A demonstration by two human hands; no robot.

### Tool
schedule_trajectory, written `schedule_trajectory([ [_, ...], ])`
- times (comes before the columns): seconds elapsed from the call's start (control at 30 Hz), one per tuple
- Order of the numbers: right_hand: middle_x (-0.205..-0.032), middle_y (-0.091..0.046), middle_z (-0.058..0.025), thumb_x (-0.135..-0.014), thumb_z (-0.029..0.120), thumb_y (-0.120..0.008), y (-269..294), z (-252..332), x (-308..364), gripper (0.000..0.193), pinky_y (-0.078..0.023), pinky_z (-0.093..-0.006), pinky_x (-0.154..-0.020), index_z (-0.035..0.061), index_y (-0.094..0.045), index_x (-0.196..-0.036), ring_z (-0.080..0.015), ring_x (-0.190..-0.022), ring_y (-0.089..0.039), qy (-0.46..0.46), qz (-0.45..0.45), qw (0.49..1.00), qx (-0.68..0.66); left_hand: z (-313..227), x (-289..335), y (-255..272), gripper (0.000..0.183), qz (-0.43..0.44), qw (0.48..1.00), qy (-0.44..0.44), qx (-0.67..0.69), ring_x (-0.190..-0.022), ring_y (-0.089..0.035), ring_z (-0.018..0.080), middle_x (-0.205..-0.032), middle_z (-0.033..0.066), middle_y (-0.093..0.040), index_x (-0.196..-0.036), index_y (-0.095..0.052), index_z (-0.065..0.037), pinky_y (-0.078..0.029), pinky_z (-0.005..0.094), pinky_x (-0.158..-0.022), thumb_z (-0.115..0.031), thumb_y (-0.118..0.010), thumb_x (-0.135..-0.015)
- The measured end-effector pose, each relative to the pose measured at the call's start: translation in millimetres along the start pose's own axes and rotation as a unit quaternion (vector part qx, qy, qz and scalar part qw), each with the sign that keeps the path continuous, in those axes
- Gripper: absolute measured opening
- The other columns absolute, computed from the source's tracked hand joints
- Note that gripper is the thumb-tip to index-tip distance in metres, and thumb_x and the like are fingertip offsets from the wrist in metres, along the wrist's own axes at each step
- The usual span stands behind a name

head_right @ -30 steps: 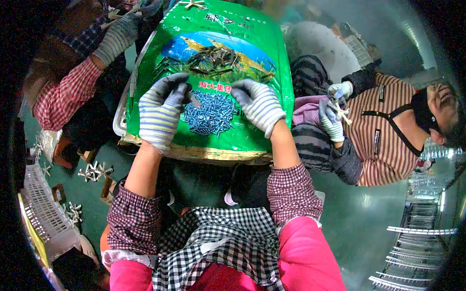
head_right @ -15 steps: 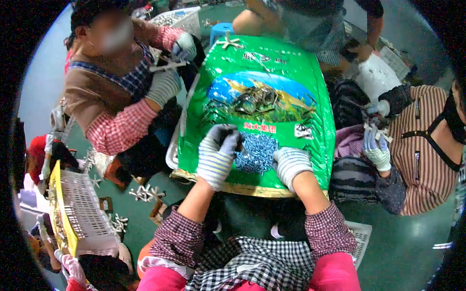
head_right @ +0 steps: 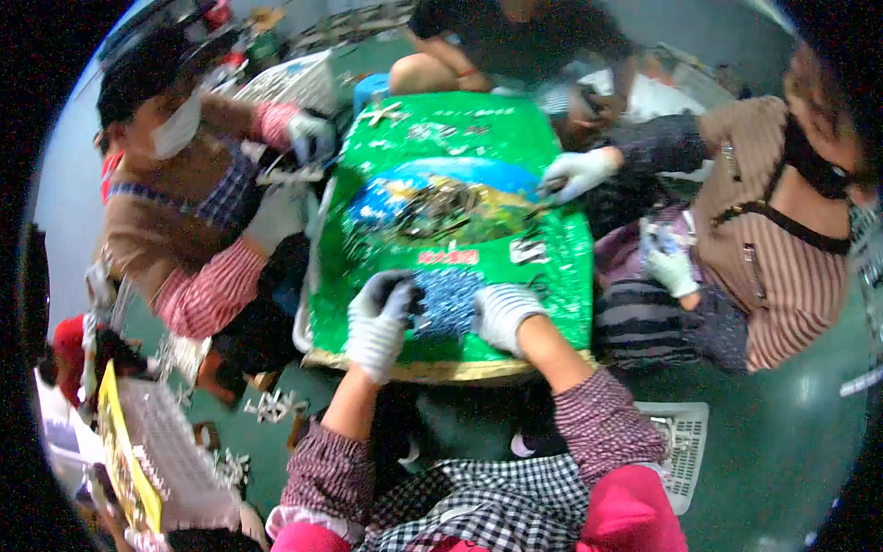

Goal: The person sorts blue plastic parts and manually assembles them onto metal frames by hand.

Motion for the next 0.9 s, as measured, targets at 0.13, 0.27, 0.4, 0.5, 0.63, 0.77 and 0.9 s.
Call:
schedule_trajectory([
  [0.13,-0.078,-0.064,-0.0164,-0.075,0.025,-0.064,16.3,2.4,12.9,0.024,-0.049,-0.0373,-0.068,0.0032,-0.062,-0.084,-0.0287,-0.071,-0.061,0.054,-0.078,0.989,-0.117,-0.5,11.7,3.4,0.019,0.007,0.988,0.129,0.088,-0.080,-0.058,0.0126,-0.089,0.0073,-0.063,-0.101,-0.059,-0.001,-0.047,0.0251,-0.072,-0.013,-0.057,-0.086],
  [0.27,-0.073,-0.062,-0.0047,-0.075,0.010,-0.063,23.2,20.3,22.0,0.011,-0.047,-0.0287,-0.066,0.0013,-0.060,-0.082,-0.0123,-0.068,-0.055,0.198,-0.124,0.863,-0.448,15.1,15.9,-7.2,0.021,0.039,0.988,0.089,0.116,-0.079,-0.057,0.0118,-0.088,0.0058,-0.063,-0.100,-0.060,0.000,-0.046,0.0241,-0.072,-0.014,-0.059,-0.085],
  [0.4,-0.079,-0.062,-0.0011,-0.078,0.009,-0.066,33.9,17.0,19.2,0.013,-0.047,-0.0258,-0.068,0.0021,-0.062,-0.088,-0.0096,-0.071,-0.055,0.152,-0.124,0.779,-0.595,0.6,7.5,-9.5,0.023,0.048,0.996,0.060,0.036,-0.079,-0.055,0.0099,-0.088,0.0042,-0.063,-0.101,-0.063,0.001,-0.045,0.0244,-0.072,-0.015,-0.060,-0.084],
  [0.5,-0.081,-0.062,-0.0012,-0.080,0.009,-0.066,46.5,12.3,17.2,0.014,-0.047,-0.0248,-0.067,0.0016,-0.062,-0.091,-0.0091,-0.072,-0.056,0.147,-0.125,0.769,-0.609,-2.6,1.8,-12.9,0.020,0.025,0.988,0.090,0.120,-0.075,-0.056,0.0086,-0.086,0.0040,-0.064,-0.101,-0.063,0.000,-0.046,0.0224,-0.068,-0.012,-0.059,-0.085],
  [0.63,-0.084,-0.062,-0.0010,-0.081,0.006,-0.063,27.9,21.1,9.9,0.013,-0.046,-0.0243,-0.074,0.0004,-0.062,-0.092,-0.0092,-0.079,-0.057,0.175,-0.109,0.765,-0.610,12.1,5.6,-11.5,0.021,0.048,0.978,0.122,0.165,-0.069,-0.059,0.0103,-0.085,0.0055,-0.065,-0.104,-0.062,0.000,-0.049,0.0223,-0.062,-0.010,-0.057,-0.086],
  [0.77,-0.090,-0.062,-0.0022,-0.081,0.002,-0.062,22.2,24.1,8.8,0.013,-0.045,-0.0254,-0.080,0.0009,-0.062,-0.094,-0.0100,-0.086,-0.055,0.188,-0.098,0.779,-0.590,8.3,10.5,-15.1,0.024,0.064,0.976,0.117,0.171,-0.070,-0.061,0.0122,-0.087,0.0066,-0.065,-0.107,-0.061,0.001,-0.050,0.0235,-0.062,-0.012,-0.057,-0.086],
  [0.9,-0.092,-0.061,-0.0022,-0.080,0.001,-0.063,18.3,26.3,9.7,0.014,-0.045,-0.0258,-0.080,0.0012,-0.061,-0.094,-0.0100,-0.086,-0.055,0.197,-0.101,0.762,-0.608,5.6,14.3,-16.2,0.021,0.063,0.975,0.108,0.185,-0.071,-0.061,0.0114,-0.088,0.0070,-0.064,-0.104,-0.062,0.001,-0.053,0.0249,-0.061,-0.008,-0.057,-0.085],
])
Point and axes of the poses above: each hand's wrist, its own x-axis away from the middle knuckle, its own y-axis out of the back of the hand, z = x × y, the point moved 7 cm from there along -x, towards the middle knuckle
